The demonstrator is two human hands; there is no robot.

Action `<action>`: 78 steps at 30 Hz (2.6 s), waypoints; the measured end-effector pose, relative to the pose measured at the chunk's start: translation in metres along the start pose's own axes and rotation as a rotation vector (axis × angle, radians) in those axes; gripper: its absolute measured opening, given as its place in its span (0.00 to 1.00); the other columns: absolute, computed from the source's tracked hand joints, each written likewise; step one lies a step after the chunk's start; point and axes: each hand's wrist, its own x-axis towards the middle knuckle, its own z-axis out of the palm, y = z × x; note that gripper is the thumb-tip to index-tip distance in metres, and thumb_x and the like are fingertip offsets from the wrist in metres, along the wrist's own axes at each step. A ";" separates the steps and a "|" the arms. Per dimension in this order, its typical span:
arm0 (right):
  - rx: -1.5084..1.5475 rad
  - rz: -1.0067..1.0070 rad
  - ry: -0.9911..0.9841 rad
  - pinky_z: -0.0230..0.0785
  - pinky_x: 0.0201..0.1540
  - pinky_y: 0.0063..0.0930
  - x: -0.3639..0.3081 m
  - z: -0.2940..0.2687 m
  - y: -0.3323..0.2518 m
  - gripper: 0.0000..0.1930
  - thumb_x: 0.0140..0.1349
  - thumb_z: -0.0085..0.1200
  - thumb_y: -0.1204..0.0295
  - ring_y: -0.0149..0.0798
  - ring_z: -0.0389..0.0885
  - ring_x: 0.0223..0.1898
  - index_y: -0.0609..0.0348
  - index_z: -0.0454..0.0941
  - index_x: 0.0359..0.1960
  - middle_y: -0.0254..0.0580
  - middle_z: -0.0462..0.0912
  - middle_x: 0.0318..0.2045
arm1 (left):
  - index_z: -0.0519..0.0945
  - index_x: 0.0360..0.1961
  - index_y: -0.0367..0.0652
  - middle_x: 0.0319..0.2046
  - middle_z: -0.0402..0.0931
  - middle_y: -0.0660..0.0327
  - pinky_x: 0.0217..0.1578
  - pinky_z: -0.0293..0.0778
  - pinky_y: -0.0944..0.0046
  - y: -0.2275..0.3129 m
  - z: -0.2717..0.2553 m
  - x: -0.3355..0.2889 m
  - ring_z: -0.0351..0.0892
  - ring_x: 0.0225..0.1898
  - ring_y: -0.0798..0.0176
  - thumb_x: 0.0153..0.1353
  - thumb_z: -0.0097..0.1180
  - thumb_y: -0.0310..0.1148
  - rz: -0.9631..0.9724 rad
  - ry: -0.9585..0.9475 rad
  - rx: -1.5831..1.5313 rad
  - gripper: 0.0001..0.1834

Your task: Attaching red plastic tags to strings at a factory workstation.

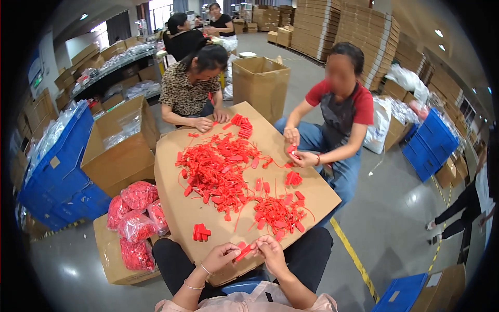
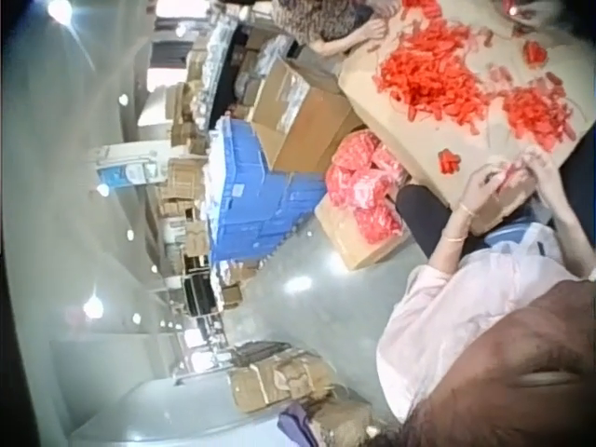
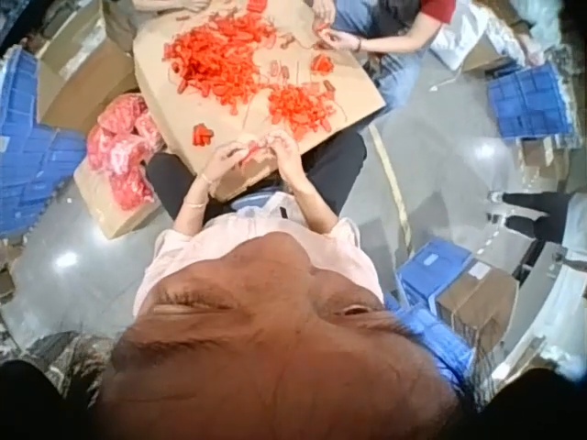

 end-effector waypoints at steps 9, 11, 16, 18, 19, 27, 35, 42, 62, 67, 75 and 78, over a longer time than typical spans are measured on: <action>-0.168 -0.091 0.018 0.69 0.32 0.19 0.003 -0.002 0.002 0.03 0.62 0.44 0.75 0.28 0.76 0.27 0.62 0.67 0.33 0.41 0.77 0.28 | 0.78 0.30 0.39 0.23 0.74 0.69 0.24 0.65 0.77 -0.033 -0.010 0.006 0.69 0.22 0.78 0.57 0.55 0.31 0.083 -0.016 0.022 0.06; -0.169 -0.090 0.020 0.69 0.32 0.19 0.004 -0.005 0.001 0.03 0.62 0.44 0.76 0.28 0.76 0.27 0.62 0.67 0.33 0.41 0.77 0.28 | 0.78 0.28 0.37 0.20 0.73 0.66 0.25 0.67 0.73 -0.034 -0.011 0.005 0.69 0.21 0.76 0.56 0.55 0.31 0.030 0.065 0.207 0.07; -0.209 -0.109 0.014 0.68 0.31 0.18 0.005 -0.013 0.009 0.03 0.62 0.45 0.75 0.27 0.75 0.28 0.62 0.67 0.34 0.40 0.77 0.29 | 0.78 0.27 0.37 0.19 0.73 0.65 0.22 0.66 0.73 -0.034 -0.016 0.004 0.69 0.18 0.75 0.57 0.54 0.32 -0.125 0.016 -0.077 0.08; -0.466 -0.155 0.018 0.69 0.34 0.20 0.001 -0.009 0.013 0.04 0.61 0.46 0.76 0.28 0.75 0.28 0.63 0.69 0.35 0.39 0.76 0.28 | 0.77 0.27 0.37 0.19 0.73 0.65 0.21 0.66 0.73 -0.035 -0.015 0.004 0.69 0.17 0.74 0.57 0.54 0.33 -0.173 0.037 -0.172 0.09; -0.464 -0.156 0.012 0.69 0.34 0.20 -0.001 -0.005 0.009 0.04 0.61 0.46 0.76 0.28 0.75 0.28 0.63 0.69 0.35 0.39 0.76 0.28 | 0.77 0.28 0.37 0.20 0.74 0.64 0.20 0.67 0.74 -0.038 -0.015 0.002 0.70 0.17 0.74 0.57 0.53 0.33 -0.192 0.048 -0.322 0.09; -0.632 0.065 -0.412 0.71 0.37 0.19 -0.008 0.010 0.004 0.06 0.60 0.45 0.79 0.28 0.78 0.33 0.65 0.72 0.38 0.39 0.78 0.32 | 0.77 0.34 0.35 0.26 0.77 0.60 0.29 0.72 0.74 -0.060 0.003 0.008 0.76 0.25 0.71 0.59 0.51 0.32 -0.162 0.051 -0.468 0.10; -0.165 0.225 -0.289 0.73 0.39 0.25 0.008 -0.008 0.007 0.04 0.61 0.45 0.78 0.36 0.80 0.35 0.65 0.68 0.36 0.46 0.77 0.34 | 0.79 0.37 0.38 0.23 0.76 0.66 0.22 0.65 0.79 -0.040 0.005 -0.003 0.71 0.22 0.77 0.57 0.54 0.32 -0.108 -0.087 -0.279 0.10; 0.056 0.339 -0.244 0.71 0.34 0.21 0.009 -0.018 0.010 0.05 0.62 0.45 0.74 0.33 0.79 0.32 0.61 0.70 0.37 0.42 0.78 0.33 | 0.78 0.37 0.36 0.25 0.76 0.63 0.28 0.68 0.76 -0.034 0.004 -0.007 0.73 0.26 0.75 0.57 0.53 0.31 -0.115 -0.134 -0.260 0.10; -0.137 0.196 0.033 0.68 0.34 0.19 0.001 -0.001 0.069 0.06 0.61 0.48 0.72 0.25 0.75 0.30 0.62 0.74 0.35 0.35 0.79 0.32 | 0.74 0.31 0.40 0.25 0.74 0.63 0.25 0.69 0.70 -0.055 0.014 0.017 0.70 0.23 0.70 0.57 0.50 0.31 -0.165 0.201 -1.191 0.06; -1.081 -0.617 -0.035 0.67 0.39 0.29 0.005 0.001 0.041 0.08 0.51 0.57 0.75 0.37 0.74 0.35 0.60 0.77 0.34 0.42 0.77 0.38 | 0.74 0.30 0.39 0.23 0.75 0.63 0.22 0.69 0.73 -0.037 0.023 0.013 0.72 0.21 0.71 0.57 0.51 0.30 -0.070 0.379 -0.731 0.05; -1.297 -0.883 -0.286 0.63 0.49 0.35 0.016 0.010 0.001 0.09 0.48 0.55 0.74 0.43 0.71 0.47 0.57 0.76 0.33 0.39 0.75 0.39 | 0.76 0.34 0.35 0.24 0.76 0.62 0.26 0.71 0.75 -0.045 0.022 0.012 0.74 0.24 0.73 0.57 0.51 0.26 0.085 0.392 -0.377 0.06; -1.273 -0.851 -0.318 0.63 0.49 0.35 0.014 0.006 0.006 0.10 0.49 0.55 0.74 0.43 0.71 0.46 0.57 0.75 0.34 0.39 0.75 0.38 | 0.76 0.33 0.35 0.23 0.76 0.62 0.25 0.71 0.75 -0.042 0.022 0.011 0.74 0.24 0.72 0.57 0.51 0.27 0.105 0.401 -0.305 0.06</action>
